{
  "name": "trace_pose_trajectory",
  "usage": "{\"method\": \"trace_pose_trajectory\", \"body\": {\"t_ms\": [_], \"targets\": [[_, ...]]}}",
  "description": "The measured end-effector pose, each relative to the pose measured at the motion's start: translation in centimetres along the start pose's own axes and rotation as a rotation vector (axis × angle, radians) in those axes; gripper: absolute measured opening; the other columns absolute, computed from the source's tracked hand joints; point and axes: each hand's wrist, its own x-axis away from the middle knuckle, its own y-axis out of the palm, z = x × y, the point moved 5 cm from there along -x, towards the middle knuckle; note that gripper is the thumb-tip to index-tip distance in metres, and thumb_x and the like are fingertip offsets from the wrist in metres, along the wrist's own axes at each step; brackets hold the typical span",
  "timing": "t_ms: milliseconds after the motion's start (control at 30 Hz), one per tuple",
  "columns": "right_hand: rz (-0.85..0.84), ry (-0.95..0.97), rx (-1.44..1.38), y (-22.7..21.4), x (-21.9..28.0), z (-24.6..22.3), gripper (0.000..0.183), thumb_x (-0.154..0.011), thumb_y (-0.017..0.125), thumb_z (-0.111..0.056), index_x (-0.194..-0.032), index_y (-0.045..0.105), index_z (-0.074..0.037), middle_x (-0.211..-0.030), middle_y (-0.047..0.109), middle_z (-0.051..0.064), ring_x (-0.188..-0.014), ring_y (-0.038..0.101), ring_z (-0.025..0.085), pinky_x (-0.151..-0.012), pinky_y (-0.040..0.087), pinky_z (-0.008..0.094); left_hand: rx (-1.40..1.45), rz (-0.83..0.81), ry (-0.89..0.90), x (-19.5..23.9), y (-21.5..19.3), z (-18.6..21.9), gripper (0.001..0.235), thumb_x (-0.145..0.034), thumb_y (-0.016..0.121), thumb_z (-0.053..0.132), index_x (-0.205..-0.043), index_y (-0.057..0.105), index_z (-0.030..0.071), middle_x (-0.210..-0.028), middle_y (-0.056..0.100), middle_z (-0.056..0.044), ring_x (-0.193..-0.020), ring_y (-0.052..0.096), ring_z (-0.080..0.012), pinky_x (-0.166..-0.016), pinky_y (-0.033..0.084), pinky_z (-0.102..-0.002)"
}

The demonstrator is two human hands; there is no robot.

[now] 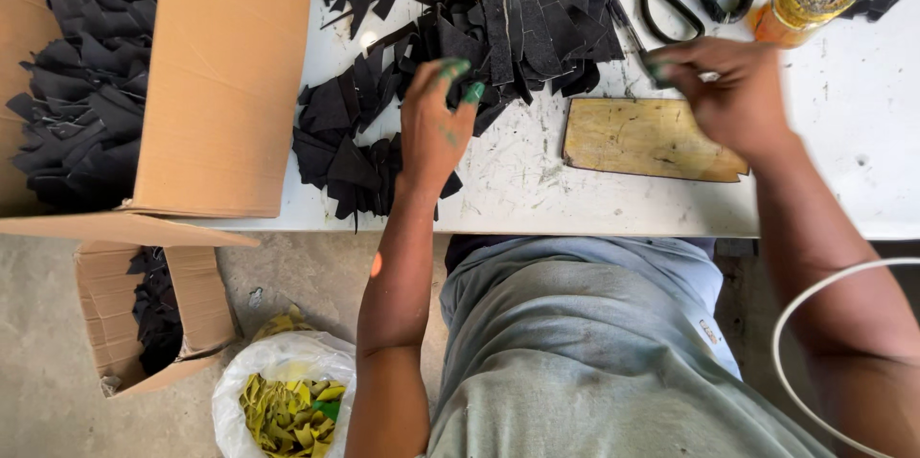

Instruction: The person folds black fabric pieces and presses them together on a wooden board. They repeatedly pick up pieces, fold them, and place them on the board, occasionally using scissors to trim edges. The process continues with multiple fabric pieces being handled one at a time.

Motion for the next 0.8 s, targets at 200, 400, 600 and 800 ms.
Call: {"method": "trace_pose_trajectory", "body": {"t_ms": [200,400,600,800], "targets": [[-0.118,-0.058,0.147,7.5,-3.9,-5.6,0.019,-0.101,0.070,0.001,-0.117,0.076,-0.007,-0.113,0.076,0.013,-0.094,0.074,0.024,-0.077,0.061,0.034,-0.076,-0.119,-0.073,-2.3,1.2,-0.9,0.051,-0.085,0.084,0.019,-0.127,0.064,-0.001,-0.131,0.056,-0.017,-0.118,0.057,-0.0372,-0.097,0.050,-0.045],[-0.030,-0.202,0.417,10.3,-5.9,-6.5,0.057,-0.074,0.085,-0.010,-0.127,0.066,-0.004,-0.123,0.067,0.024,-0.106,0.066,0.043,-0.093,0.053,0.045,-0.148,-0.129,0.085,-4.0,4.3,0.9,0.055,-0.083,0.088,0.022,-0.129,0.064,0.000,-0.134,0.056,-0.015,-0.123,0.057,-0.0380,-0.105,0.047,-0.048],[-0.107,0.008,0.294,10.0,-7.5,-2.5,0.057,-0.091,0.075,-0.001,-0.145,0.056,-0.006,-0.119,0.075,0.014,-0.108,0.073,0.037,-0.098,0.057,0.042,-0.016,-0.382,0.142,-4.5,8.6,0.8,0.049,-0.085,0.072,-0.004,-0.133,0.061,-0.003,-0.136,0.055,-0.017,-0.116,0.063,-0.0350,-0.096,0.055,-0.042],[-0.065,0.127,-0.043,10.1,-7.6,-1.7,0.064,-0.094,0.082,-0.013,-0.147,0.049,-0.005,-0.135,0.066,0.018,-0.112,0.073,0.034,-0.094,0.061,0.037,0.237,-0.205,-0.303,-6.0,10.3,-4.9,0.024,-0.106,0.064,0.013,-0.129,0.064,0.006,-0.125,0.071,-0.009,-0.115,0.074,-0.0223,-0.097,0.060,-0.038]]}}
